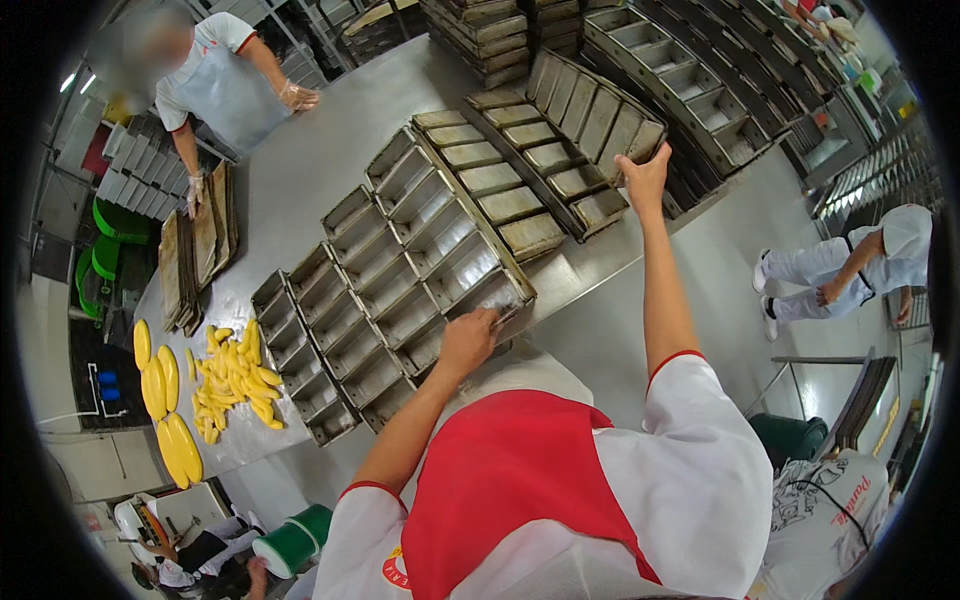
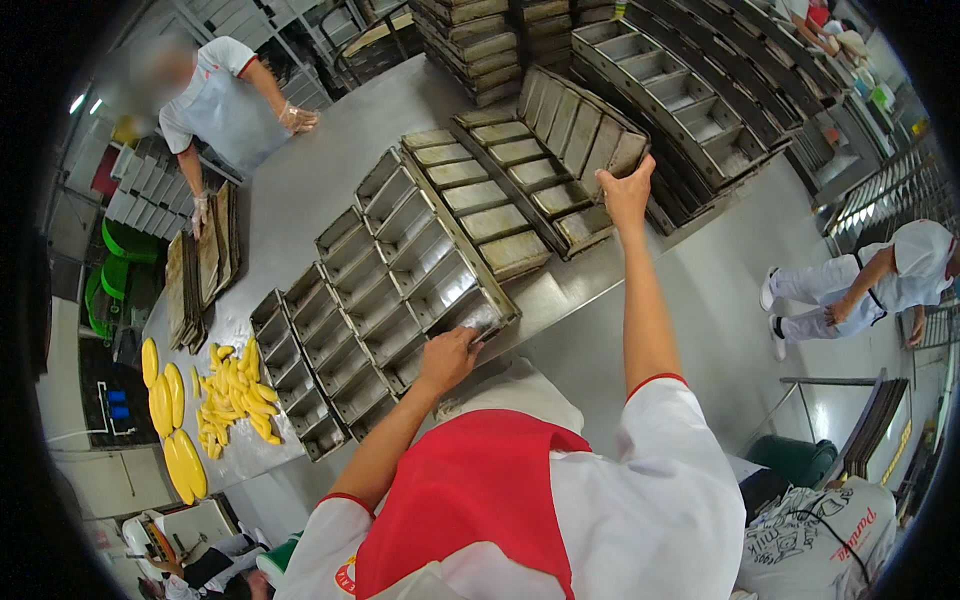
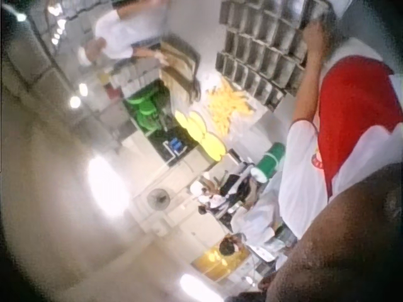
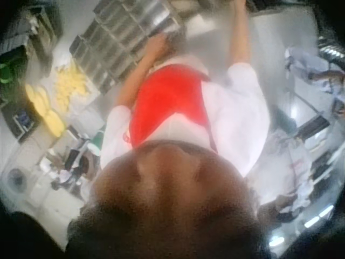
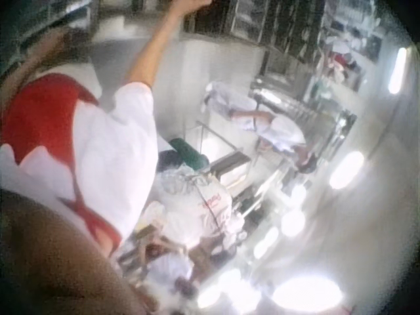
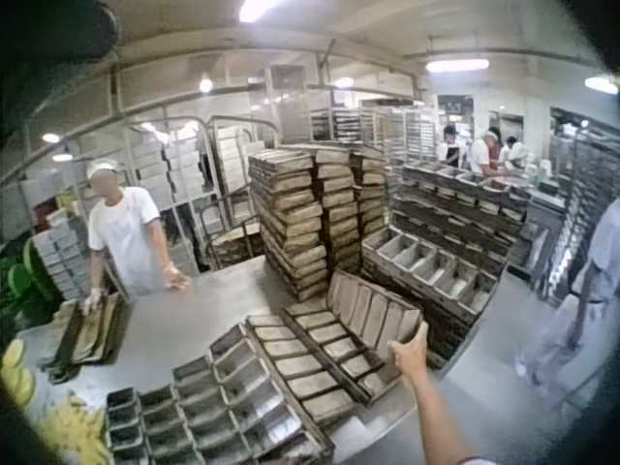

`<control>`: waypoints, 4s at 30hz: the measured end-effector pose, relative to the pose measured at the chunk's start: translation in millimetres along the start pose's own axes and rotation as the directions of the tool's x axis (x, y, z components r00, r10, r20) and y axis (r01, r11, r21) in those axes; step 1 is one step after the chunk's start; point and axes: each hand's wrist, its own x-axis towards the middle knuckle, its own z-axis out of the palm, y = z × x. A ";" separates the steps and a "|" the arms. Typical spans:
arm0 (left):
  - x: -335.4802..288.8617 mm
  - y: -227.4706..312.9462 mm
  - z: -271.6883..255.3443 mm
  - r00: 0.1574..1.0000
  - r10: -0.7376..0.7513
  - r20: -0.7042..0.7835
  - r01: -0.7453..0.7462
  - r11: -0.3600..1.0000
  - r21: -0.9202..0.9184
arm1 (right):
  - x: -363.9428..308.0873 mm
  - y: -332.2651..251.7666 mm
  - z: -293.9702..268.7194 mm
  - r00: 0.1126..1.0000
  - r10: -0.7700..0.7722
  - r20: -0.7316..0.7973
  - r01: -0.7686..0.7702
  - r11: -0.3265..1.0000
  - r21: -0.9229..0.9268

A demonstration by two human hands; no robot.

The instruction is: The person places yellow, banana-shaped dough pieces into metal baking trays. They pick up the dough from a large pile on a stainless steel table and arrange them into the compartments of the trays. The person repeatedly fills trays and moves them to a nearby rack.

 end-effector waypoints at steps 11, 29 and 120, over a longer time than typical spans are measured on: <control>-59.6 -47.0 -78.2 0.971 -0.047 0.233 -0.002 0.978 0.207 | -74.9 58.0 -70.2 0.896 -0.297 0.329 0.442 0.660 -0.608; -18.4 -2.0 -90.7 0.994 -0.076 0.073 0.104 0.823 -0.559 | -178.5 112.0 27.9 0.946 0.272 0.178 -0.228 0.945 -0.235; 1.3 -37.3 -53.4 0.988 -0.104 -0.113 0.013 0.789 -0.614 | -210.9 106.1 -44.3 0.324 0.943 0.073 -0.894 0.280 0.350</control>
